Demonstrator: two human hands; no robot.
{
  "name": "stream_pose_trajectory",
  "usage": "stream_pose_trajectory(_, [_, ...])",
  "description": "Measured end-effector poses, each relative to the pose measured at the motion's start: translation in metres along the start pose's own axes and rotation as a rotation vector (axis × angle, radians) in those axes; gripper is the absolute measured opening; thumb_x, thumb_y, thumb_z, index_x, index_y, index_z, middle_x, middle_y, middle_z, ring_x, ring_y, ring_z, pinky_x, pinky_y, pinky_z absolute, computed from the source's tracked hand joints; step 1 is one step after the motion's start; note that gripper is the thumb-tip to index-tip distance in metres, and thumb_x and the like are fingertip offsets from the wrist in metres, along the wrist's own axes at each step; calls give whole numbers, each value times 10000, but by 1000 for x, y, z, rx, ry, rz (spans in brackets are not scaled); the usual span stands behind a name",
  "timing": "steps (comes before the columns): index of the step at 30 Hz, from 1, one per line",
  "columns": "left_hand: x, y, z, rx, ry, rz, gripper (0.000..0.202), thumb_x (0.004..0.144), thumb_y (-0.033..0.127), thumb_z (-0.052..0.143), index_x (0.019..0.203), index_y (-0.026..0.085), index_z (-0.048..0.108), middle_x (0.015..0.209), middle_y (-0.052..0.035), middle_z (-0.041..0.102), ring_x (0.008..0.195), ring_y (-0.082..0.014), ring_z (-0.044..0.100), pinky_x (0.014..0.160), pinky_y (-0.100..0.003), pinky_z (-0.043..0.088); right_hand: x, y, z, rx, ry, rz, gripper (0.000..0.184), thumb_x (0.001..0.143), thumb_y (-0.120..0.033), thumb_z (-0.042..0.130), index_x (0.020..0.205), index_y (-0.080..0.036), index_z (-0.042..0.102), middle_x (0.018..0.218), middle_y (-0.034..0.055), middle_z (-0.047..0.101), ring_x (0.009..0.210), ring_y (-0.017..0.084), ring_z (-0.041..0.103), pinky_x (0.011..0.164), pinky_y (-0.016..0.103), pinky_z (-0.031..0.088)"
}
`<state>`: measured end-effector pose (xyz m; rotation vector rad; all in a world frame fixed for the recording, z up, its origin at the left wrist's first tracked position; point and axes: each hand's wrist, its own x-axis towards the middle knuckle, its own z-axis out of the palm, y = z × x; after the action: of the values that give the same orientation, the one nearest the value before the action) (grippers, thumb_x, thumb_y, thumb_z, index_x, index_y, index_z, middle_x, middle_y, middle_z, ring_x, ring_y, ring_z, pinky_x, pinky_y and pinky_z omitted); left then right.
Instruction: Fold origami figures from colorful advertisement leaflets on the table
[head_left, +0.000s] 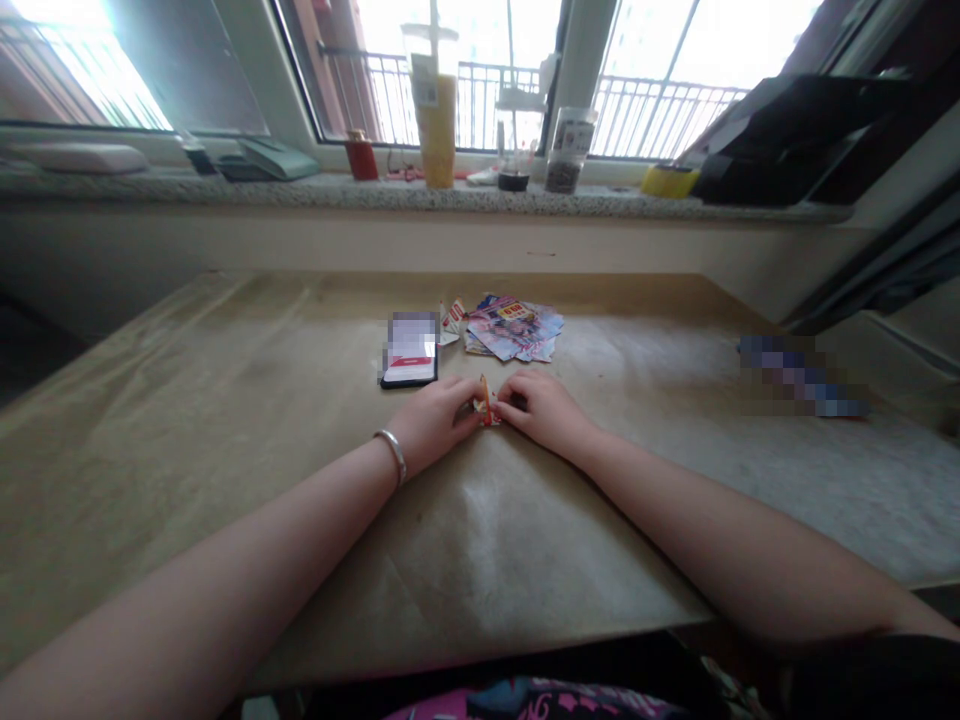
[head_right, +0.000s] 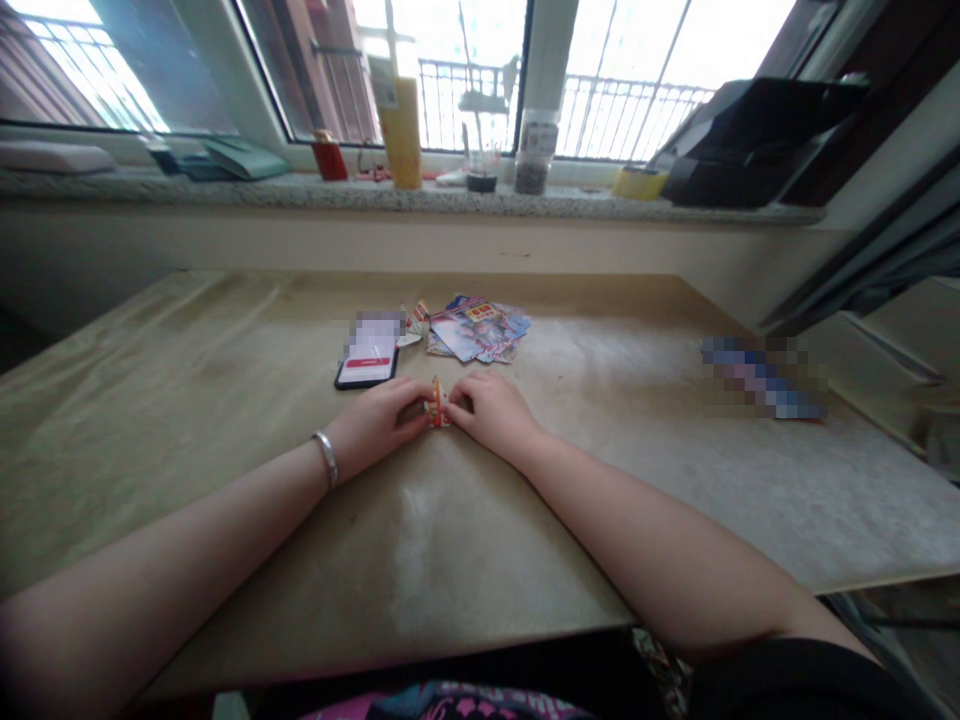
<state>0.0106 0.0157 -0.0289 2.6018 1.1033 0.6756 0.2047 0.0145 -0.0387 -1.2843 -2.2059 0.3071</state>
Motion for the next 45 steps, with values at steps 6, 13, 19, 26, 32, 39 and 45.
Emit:
stream_pose_trajectory(6, [-2, -2, 1, 27, 48, 69, 134, 840, 290, 544, 811, 170, 597, 971, -63, 579, 879, -170, 568, 807, -301, 485, -2, -2, -1, -17, 28, 34, 133, 776, -312, 635, 767, -183, 603, 771, 19, 630, 724, 145, 516, 678, 269, 376])
stream_pose_trajectory(13, [-1, 0, 0, 87, 7, 78, 142, 861, 281, 517, 855, 165, 599, 965, -67, 636, 904, -192, 588, 819, -318, 479, -4, -3, -3, -35, -13, -32, 145, 791, -305, 629, 876, -188, 641, 908, 53, 673, 901, 191, 554, 816, 318, 408])
stream_pose_trajectory(19, [1, 0, -3, 165, -16, 83, 146, 858, 295, 535, 881, 170, 609, 936, -60, 662, 917, -196, 598, 838, -327, 463, -5, -4, -2, -18, -4, -134, 142, 829, -283, 594, 910, -198, 675, 966, 41, 697, 941, 184, 575, 866, 319, 418])
stream_pose_trajectory(26, [1, -1, -3, 226, -11, 105, 163, 858, 305, 533, 857, 175, 630, 960, -60, 672, 935, -191, 605, 858, -325, 461, -6, -5, 0, -84, 4, -131, 149, 831, -299, 591, 890, -213, 697, 995, 38, 697, 948, 189, 579, 871, 328, 424])
stream_pose_trajectory(32, [0, 5, -5, 301, -13, 92, 154, 844, 292, 542, 845, 163, 627, 953, -74, 653, 870, -198, 594, 779, -318, 467, -7, -9, -4, -155, 14, -99, 142, 816, -320, 610, 855, -189, 652, 895, 53, 681, 896, 192, 567, 814, 316, 429])
stream_pose_trajectory(39, [2, 2, -7, 286, -56, 112, 221, 879, 317, 507, 830, 168, 662, 817, -61, 650, 790, -178, 594, 732, -296, 460, -7, -9, -6, -212, -8, -211, 198, 839, -320, 584, 710, -189, 659, 812, 49, 679, 845, 193, 549, 778, 313, 421])
stream_pose_trajectory(45, [0, -5, -9, 186, -60, 178, 188, 870, 250, 510, 843, 181, 682, 861, -50, 673, 851, -165, 607, 795, -287, 473, -6, 1, -4, -39, -11, -177, 101, 796, -275, 640, 739, -196, 670, 840, 34, 697, 842, 166, 585, 817, 305, 432])
